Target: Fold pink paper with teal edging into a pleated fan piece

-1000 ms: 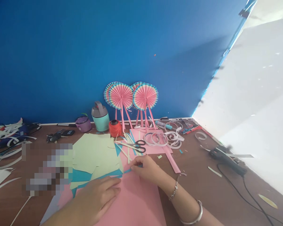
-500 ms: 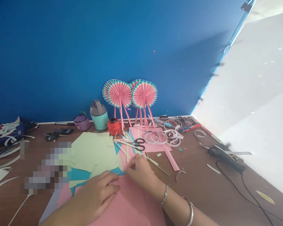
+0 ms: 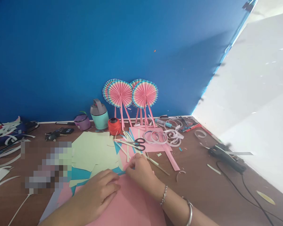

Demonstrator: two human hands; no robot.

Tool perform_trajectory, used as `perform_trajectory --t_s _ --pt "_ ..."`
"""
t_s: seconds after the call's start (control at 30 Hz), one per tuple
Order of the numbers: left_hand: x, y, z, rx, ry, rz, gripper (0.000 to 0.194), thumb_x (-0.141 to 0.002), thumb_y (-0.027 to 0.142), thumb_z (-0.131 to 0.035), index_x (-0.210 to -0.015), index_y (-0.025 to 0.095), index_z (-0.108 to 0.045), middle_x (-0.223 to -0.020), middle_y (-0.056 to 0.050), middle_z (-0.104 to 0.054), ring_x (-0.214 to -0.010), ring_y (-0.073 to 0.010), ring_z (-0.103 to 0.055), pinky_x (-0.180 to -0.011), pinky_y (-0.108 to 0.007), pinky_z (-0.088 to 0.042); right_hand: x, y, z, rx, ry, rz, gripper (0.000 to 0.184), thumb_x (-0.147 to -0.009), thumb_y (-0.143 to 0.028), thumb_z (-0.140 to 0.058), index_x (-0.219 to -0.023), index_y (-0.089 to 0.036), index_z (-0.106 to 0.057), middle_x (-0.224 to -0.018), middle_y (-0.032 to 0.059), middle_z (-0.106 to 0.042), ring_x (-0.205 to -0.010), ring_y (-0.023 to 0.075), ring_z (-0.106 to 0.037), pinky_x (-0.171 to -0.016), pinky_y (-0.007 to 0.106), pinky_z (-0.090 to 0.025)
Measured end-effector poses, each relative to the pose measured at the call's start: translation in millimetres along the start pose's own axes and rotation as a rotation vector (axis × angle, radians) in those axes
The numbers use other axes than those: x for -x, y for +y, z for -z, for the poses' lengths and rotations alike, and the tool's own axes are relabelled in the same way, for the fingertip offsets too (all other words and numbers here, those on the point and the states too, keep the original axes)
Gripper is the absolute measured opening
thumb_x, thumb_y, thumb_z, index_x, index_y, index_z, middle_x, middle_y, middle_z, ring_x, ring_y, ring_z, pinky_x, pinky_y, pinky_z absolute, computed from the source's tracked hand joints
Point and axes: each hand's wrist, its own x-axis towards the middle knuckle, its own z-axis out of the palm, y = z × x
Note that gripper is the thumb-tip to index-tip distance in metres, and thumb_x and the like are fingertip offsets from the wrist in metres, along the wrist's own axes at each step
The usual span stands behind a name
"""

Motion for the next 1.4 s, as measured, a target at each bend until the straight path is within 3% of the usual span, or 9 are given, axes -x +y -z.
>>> perform_trajectory --t_s 0.37,0.57,0.77,1.4 --pt "1.6 1.5 -0.3 0.005 -0.007 0.029 0.022 -0.088 0.011 -0.042 -0.081 0.019 -0.061 -0.099 -0.005 -0.058 -0.086 -0.0198 -0.054 -0.074 -0.035 -0.048 0.7 -3.6 2.3 -0.013 -0.047 -0.024 0.015 -0.065 -0.008 -0.05 -0.052 -0.016 -0.052 -0.075 0.003 -0.055 -0.081 0.0169 -0.05 -0.072 0.026 -0.037" --pt "1.0 0.4 -1.1 0.015 -0.009 0.044 0.022 -0.089 0.014 -0.042 -0.082 0.02 -0.062 -0.111 -0.006 -0.056 -0.092 -0.0212 -0.055 -0.077 -0.038 -0.048 -1.5 0.4 3.2 -0.073 -0.055 -0.007 0.019 -0.067 -0.013 -0.05 -0.05 -0.017 -0.044 -0.071 0.0018 -0.053 -0.075 0.0155 -0.049 -0.069 0.026 -0.037" --pt "0.8 -0.5 -0.2 0.022 -0.003 0.025 0.02 -0.088 0.013 -0.044 -0.081 0.02 -0.061 -0.095 -0.004 -0.059 -0.085 -0.0201 -0.054 -0.073 -0.035 -0.047 -2.6 5.3 0.7 -0.102 -0.025 -0.003 0.02 -0.067 -0.015 -0.049 -0.05 -0.017 -0.039 -0.072 0.0016 -0.052 -0.074 0.0151 -0.049 -0.069 0.026 -0.038" --pt "-0.4 2.3 1.8 0.007 -0.01 0.031 0.021 -0.088 0.012 -0.043 -0.08 0.02 -0.061 -0.094 -0.004 -0.058 -0.086 -0.0196 -0.053 -0.073 -0.034 -0.046 -0.2 0.9 -1.2 -0.027 -0.019 -0.028 0.015 -0.066 -0.012 -0.049 -0.051 -0.016 -0.049 -0.075 0.0024 -0.054 -0.079 0.0167 -0.05 -0.071 0.027 -0.037"
